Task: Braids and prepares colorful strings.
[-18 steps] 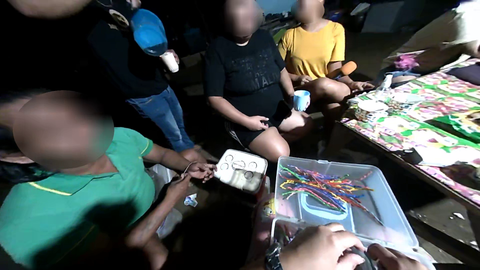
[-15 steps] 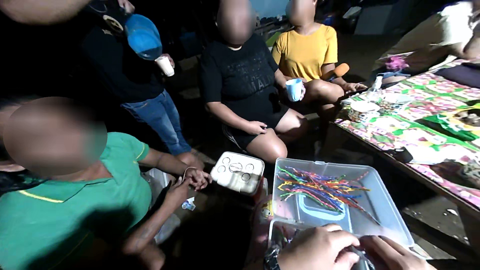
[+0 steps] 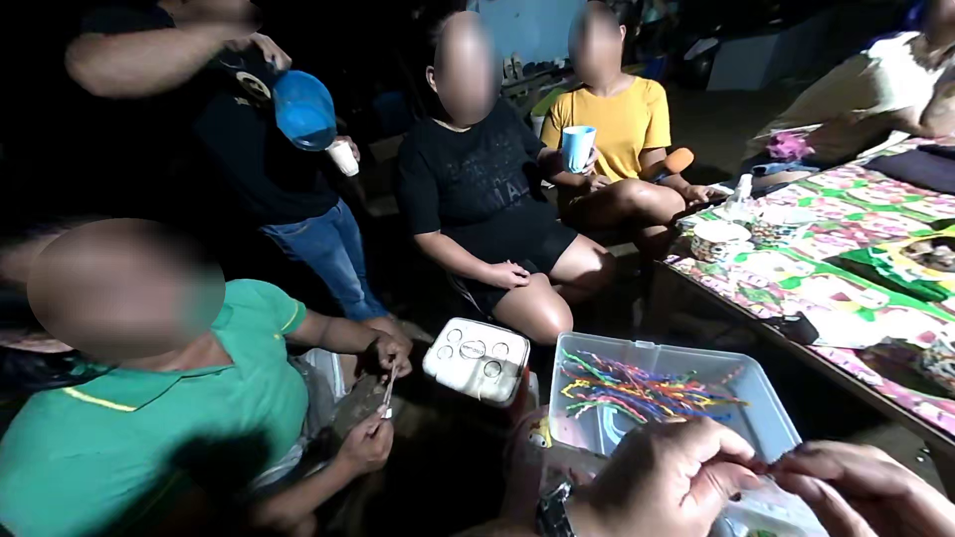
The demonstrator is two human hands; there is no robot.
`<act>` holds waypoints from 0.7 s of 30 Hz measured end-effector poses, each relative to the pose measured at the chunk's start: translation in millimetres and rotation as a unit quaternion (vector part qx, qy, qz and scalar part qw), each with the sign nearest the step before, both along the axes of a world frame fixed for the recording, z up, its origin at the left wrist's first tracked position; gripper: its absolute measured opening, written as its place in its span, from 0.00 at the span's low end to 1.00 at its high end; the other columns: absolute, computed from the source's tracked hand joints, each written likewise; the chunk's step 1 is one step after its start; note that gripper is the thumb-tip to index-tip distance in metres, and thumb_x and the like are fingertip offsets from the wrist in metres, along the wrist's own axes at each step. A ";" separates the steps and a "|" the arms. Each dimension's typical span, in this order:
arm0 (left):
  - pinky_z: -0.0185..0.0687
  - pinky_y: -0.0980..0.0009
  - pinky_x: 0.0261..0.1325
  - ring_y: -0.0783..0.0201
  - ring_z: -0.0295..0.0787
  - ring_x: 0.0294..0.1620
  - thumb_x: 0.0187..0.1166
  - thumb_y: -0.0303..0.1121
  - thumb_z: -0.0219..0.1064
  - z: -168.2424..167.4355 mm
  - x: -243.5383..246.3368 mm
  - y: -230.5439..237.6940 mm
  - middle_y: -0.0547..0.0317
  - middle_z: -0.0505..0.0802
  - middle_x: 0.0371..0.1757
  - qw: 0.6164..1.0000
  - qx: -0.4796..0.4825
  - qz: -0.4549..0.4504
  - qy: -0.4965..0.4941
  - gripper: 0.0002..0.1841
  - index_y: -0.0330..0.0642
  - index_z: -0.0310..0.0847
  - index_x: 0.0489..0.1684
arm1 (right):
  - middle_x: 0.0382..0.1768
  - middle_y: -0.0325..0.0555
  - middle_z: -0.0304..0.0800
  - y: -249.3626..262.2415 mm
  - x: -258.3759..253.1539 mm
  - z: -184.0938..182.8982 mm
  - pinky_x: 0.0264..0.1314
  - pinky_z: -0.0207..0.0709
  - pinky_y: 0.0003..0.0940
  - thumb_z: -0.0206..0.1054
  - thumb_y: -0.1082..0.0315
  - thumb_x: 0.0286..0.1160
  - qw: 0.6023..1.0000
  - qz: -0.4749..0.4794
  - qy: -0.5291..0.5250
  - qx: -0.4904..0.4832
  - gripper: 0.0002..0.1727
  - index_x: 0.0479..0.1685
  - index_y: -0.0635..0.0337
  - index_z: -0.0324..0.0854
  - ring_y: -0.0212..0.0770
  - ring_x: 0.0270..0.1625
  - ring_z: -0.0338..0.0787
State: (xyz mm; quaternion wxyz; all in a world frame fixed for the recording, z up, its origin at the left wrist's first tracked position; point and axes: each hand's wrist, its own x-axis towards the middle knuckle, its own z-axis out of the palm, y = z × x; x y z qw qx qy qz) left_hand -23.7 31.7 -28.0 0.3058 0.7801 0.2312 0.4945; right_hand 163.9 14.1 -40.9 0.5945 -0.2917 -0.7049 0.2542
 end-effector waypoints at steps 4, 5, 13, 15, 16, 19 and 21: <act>0.84 0.73 0.56 0.61 0.89 0.46 0.76 0.18 0.64 -8.9 3.4 4.8 0.40 0.90 0.40 0.997 0.044 0.049 -0.032 0.05 0.21 0.84 0.39 | 0.50 0.19 0.91 8.8 -12.8 -2.2 0.57 0.87 0.23 0.64 0.64 0.87 0.995 0.054 0.067 -0.048 0.10 0.58 0.40 0.84 0.21 0.50 0.91; 0.83 0.75 0.55 0.62 0.88 0.45 0.75 0.18 0.66 -14.1 3.7 5.9 0.41 0.90 0.40 0.997 0.040 0.062 -0.040 0.05 0.21 0.84 0.39 | 0.50 0.19 0.92 9.1 -15.6 -4.8 0.56 0.88 0.23 0.64 0.65 0.87 0.992 0.061 0.082 -0.070 0.10 0.58 0.39 0.84 0.21 0.49 0.91; 0.83 0.79 0.52 0.75 0.86 0.42 0.85 0.23 0.59 -27.9 -3.4 9.7 0.53 0.89 0.37 0.995 -0.055 0.039 -0.072 0.09 0.25 0.82 0.39 | 0.47 0.27 0.91 18.5 -25.7 -23.4 0.48 0.89 0.25 0.64 0.61 0.87 0.969 0.114 0.136 -0.170 0.07 0.51 0.43 0.88 0.25 0.43 0.91; 0.86 0.77 0.51 0.77 0.87 0.41 0.87 0.24 0.56 -29.2 -3.5 10.6 0.59 0.89 0.37 0.991 -0.084 0.028 -0.096 0.09 0.29 0.81 0.40 | 0.40 0.28 0.92 19.9 -29.8 -17.9 0.46 0.88 0.24 0.63 0.63 0.86 0.955 0.127 0.163 -0.213 0.07 0.47 0.45 0.88 0.25 0.39 0.90; 0.87 0.77 0.50 0.78 0.87 0.40 0.88 0.25 0.55 -29.0 -3.4 11.3 0.62 0.89 0.37 0.990 -0.095 0.023 -0.104 0.09 0.31 0.81 0.41 | 0.38 0.29 0.92 21.0 -30.9 -14.6 0.46 0.88 0.24 0.62 0.66 0.85 0.946 0.137 0.178 -0.232 0.08 0.46 0.47 0.87 0.25 0.38 0.90; 0.87 0.77 0.47 0.79 0.86 0.38 0.89 0.25 0.53 -25.4 -3.0 14.0 0.67 0.89 0.36 0.987 -0.117 0.018 -0.111 0.10 0.34 0.81 0.41 | 0.35 0.31 0.93 23.6 -31.7 -8.3 0.46 0.88 0.24 0.61 0.72 0.84 0.922 0.162 0.228 -0.268 0.09 0.45 0.53 0.88 0.26 0.37 0.91; 0.86 0.78 0.47 0.79 0.86 0.39 0.89 0.25 0.54 -21.7 -5.1 16.8 0.66 0.88 0.37 0.988 -0.119 0.010 -0.094 0.10 0.33 0.81 0.41 | 0.36 0.33 0.93 23.1 -32.1 -8.5 0.46 0.89 0.24 0.63 0.72 0.84 0.912 0.168 0.255 -0.274 0.08 0.46 0.54 0.89 0.27 0.36 0.91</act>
